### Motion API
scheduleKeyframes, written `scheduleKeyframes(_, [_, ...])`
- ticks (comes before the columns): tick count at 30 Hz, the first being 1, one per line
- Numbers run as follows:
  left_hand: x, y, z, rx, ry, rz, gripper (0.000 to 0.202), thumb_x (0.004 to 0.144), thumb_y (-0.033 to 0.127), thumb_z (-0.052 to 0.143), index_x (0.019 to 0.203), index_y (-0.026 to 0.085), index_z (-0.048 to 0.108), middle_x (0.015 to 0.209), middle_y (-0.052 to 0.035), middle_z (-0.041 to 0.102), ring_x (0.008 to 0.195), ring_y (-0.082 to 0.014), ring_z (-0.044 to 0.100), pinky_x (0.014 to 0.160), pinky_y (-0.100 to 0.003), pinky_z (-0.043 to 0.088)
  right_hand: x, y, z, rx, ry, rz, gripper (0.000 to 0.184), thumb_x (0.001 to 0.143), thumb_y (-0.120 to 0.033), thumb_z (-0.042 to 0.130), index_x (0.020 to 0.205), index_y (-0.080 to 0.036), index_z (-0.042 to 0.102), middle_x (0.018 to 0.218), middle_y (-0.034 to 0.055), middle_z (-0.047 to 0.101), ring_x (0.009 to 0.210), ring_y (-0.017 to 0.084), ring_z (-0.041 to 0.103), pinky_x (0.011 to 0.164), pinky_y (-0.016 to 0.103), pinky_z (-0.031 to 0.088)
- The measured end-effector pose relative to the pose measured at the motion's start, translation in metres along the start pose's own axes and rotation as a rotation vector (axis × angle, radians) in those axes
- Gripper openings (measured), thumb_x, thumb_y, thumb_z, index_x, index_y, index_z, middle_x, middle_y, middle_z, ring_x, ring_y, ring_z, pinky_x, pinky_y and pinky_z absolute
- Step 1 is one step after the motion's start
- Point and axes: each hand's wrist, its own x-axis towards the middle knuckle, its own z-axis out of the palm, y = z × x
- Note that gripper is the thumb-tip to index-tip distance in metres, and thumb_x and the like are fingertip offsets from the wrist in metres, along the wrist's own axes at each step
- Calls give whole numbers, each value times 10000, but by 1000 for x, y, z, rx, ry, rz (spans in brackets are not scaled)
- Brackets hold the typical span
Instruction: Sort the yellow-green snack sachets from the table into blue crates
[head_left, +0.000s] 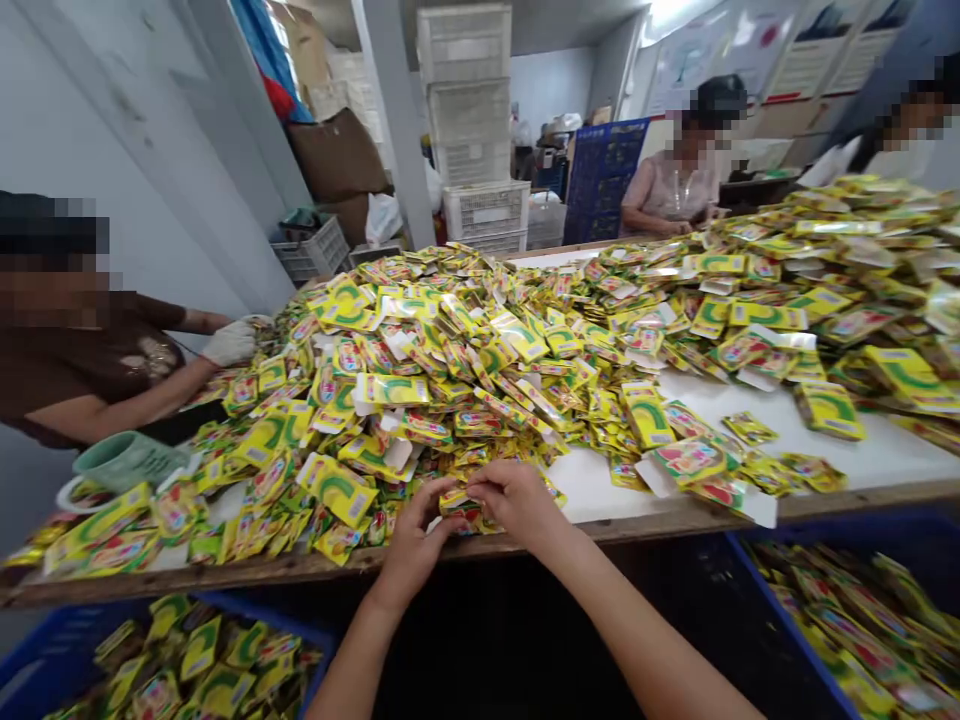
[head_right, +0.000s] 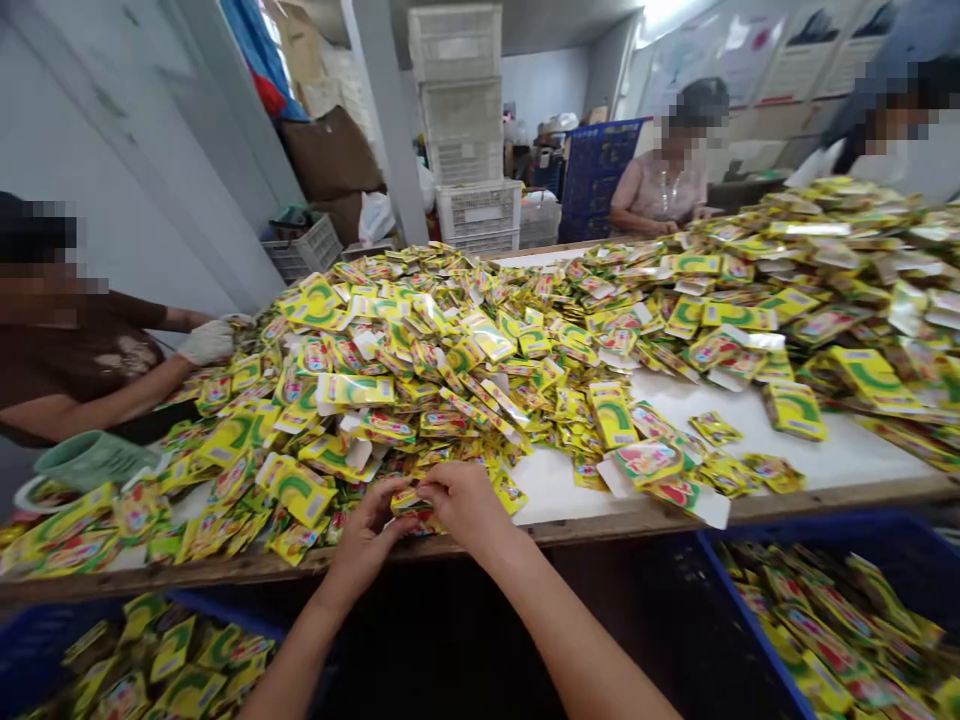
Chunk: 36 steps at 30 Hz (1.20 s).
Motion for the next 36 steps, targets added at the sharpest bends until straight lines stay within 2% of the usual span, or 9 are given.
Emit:
scheduleKeyframes(3, [-1,2,1,2,7,-12,428,775,267,682,1183,227,557,1098,-49,648,849,-166,625,754,-283,504,2,-3,2,-41,-28,54,131,772,-109,647,676,-191,684,515,-33,581,538,124,554,556,224,407])
scheduleKeyframes(9, [-1,4,2,-61,19,33,412,791,263,670,1192,248,573,1166,-53,641,996,-200,623,865,-320,499,-16,2,26,-74,182,-67,147,786,-71,588,712,-184,644,769,30,631,746,157,597,689,265,466])
scheduleKeyframes(14, [1,6,-5,-83,7,92,232,836,246,629,1062,222,677,1092,-61,678,1027,-205,619,912,-328,488,-25,7,25,-90,140,-137,146,823,-86,584,818,-205,668,889,46,648,829,165,620,739,272,487])
scheduleKeyframes(19, [2,4,-8,-135,-9,126,156,858,227,603,970,198,707,1023,-62,694,1009,-196,627,921,-316,483,-23,8,21,-90,138,-85,116,811,-116,619,881,-199,660,861,38,664,711,153,615,651,255,484])
scheduleKeyframes(23, [0,-2,-7,-167,5,8,262,802,215,667,1064,209,647,1062,-53,676,967,-187,642,856,-289,513,-9,1,7,-215,-1,-144,103,838,-136,604,800,-197,677,714,18,671,677,155,626,635,245,465])
scheduleKeyframes(26, [0,-4,-6,-194,-16,-26,273,790,216,676,1061,203,647,1055,-52,678,972,-189,644,859,-288,518,2,-2,-6,-452,-210,-250,152,860,-111,548,814,-186,672,728,36,665,673,163,620,623,253,450])
scheduleKeyframes(29, [2,-4,-5,-257,-13,-47,309,802,203,654,1111,211,637,1098,-51,682,1035,-191,636,928,-302,498,6,-1,-13,-621,-282,-292,186,861,-69,490,866,-168,647,762,58,651,701,177,619,631,265,452])
scheduleKeyframes(33, [5,-3,-3,-315,-13,-57,369,799,172,641,1164,224,623,1141,-45,686,1081,-189,627,972,-310,480,8,4,-15,-540,-247,-268,205,876,-75,442,894,-159,627,759,58,657,690,173,622,638,270,464])
scheduleKeyframes(36, [5,-4,-3,-340,-19,-52,409,791,158,640,1193,231,612,1133,-41,693,1065,-188,636,952,-311,495,14,3,-16,-318,-272,-78,188,887,-123,454,821,-177,621,577,-12,616,494,126,575,561,239,452])
